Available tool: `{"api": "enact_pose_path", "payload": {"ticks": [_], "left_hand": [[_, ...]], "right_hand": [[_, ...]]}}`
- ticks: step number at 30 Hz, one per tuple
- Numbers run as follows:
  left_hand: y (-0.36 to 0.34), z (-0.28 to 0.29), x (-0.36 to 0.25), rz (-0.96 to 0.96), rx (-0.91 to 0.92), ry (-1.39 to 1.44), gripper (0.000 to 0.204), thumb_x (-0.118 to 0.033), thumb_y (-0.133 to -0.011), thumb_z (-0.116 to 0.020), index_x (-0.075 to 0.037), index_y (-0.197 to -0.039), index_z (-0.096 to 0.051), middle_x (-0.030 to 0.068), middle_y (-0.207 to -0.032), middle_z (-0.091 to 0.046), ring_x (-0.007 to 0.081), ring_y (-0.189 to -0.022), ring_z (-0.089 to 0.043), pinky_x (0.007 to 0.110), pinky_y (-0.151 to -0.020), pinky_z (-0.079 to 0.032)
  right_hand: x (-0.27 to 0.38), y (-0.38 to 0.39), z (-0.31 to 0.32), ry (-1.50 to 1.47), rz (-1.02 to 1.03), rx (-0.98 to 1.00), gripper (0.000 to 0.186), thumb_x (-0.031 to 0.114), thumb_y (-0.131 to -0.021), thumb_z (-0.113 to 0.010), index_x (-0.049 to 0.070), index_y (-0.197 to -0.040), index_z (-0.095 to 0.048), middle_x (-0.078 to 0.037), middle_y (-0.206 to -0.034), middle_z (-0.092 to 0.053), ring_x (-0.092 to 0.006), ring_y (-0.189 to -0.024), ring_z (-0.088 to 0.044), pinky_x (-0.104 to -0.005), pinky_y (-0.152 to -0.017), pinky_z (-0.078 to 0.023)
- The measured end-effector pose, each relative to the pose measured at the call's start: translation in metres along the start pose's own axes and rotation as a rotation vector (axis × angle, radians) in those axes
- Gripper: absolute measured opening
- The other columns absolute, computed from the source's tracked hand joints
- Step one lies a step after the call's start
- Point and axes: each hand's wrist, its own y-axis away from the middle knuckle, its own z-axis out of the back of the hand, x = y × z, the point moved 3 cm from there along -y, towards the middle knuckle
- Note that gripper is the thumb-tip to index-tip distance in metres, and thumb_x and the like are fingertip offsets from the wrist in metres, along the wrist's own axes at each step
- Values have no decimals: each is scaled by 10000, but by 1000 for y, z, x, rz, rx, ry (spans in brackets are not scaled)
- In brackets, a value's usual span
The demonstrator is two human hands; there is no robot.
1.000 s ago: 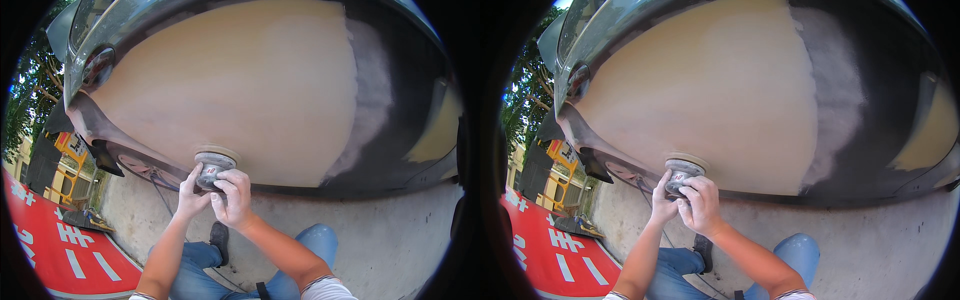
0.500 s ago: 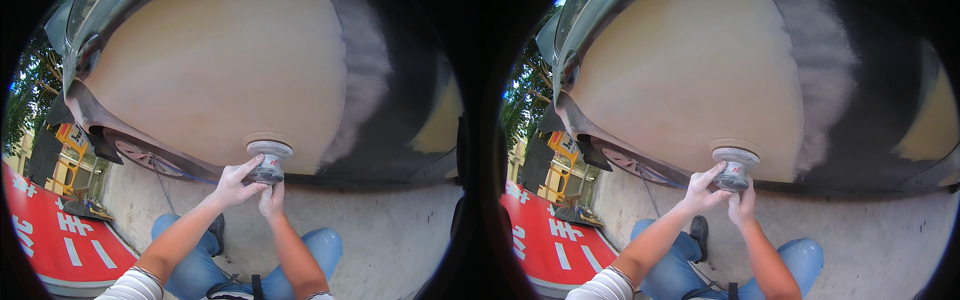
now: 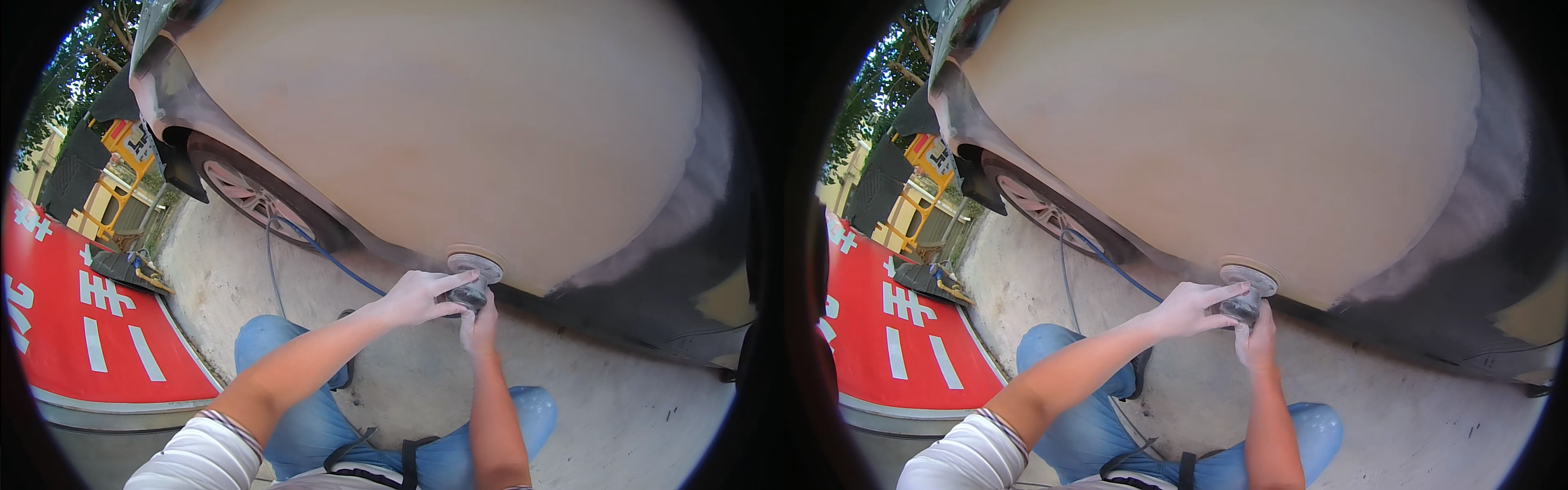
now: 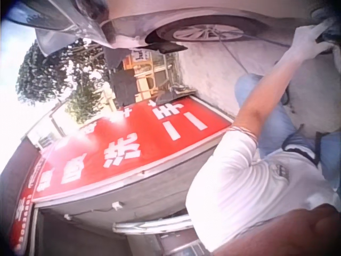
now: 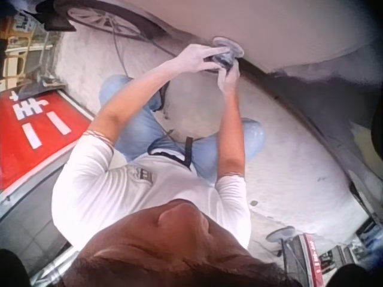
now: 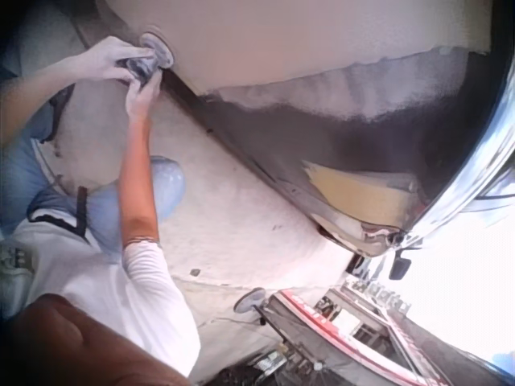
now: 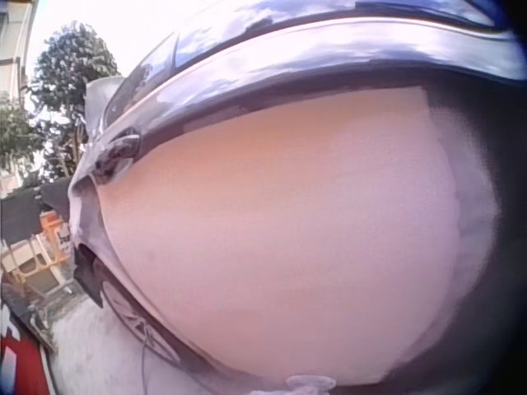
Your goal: The person uses a pneumatic orbital sander to sand a large section of a car's side panel. They move the sander in circular and sweeping motions across the surface, occasionally pausing to touch the panel with their hand.
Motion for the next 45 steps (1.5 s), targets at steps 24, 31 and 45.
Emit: {"api": "enact_pose_path", "payload": {"ticks": [24, 31, 45], "left_hand": [[4, 78, -4, -58, -2, -216, 725, -493, -914, -781, -317, -1580, -555, 78, -1000, -785, 328, -822, -752, 424, -702, -590], [66, 141, 44, 123, -129, -189, 790, -239, -797, -935, -129, -1516, -627, 152, -1060, -793, 329, -830, -774, 404, -720, -604], [6, 60, 0, -70, -121, -13, 782, -285, -827, -926, -160, -1536, -621, 130, -1026, -805, 290, -811, -783, 362, -738, -626]], "right_hand": [[34, -39, -57, -134, 261, -120, 872, 788, -993, -537, -32, -1276, -624, -198, -1027, -772, -371, -926, -804, -445, -799, -616], [68, -61, -128, 112, 236, 302, 675, 618, -994, -664, 3, -1263, -592, -234, -1172, -694, -488, -989, -717, -571, -800, -583], [42, -40, -23, -36, 210, 95, 821, 700, -1029, -562, -61, -1336, -589, -262, -1127, -718, -484, -1002, -737, -501, -848, -586]]}}
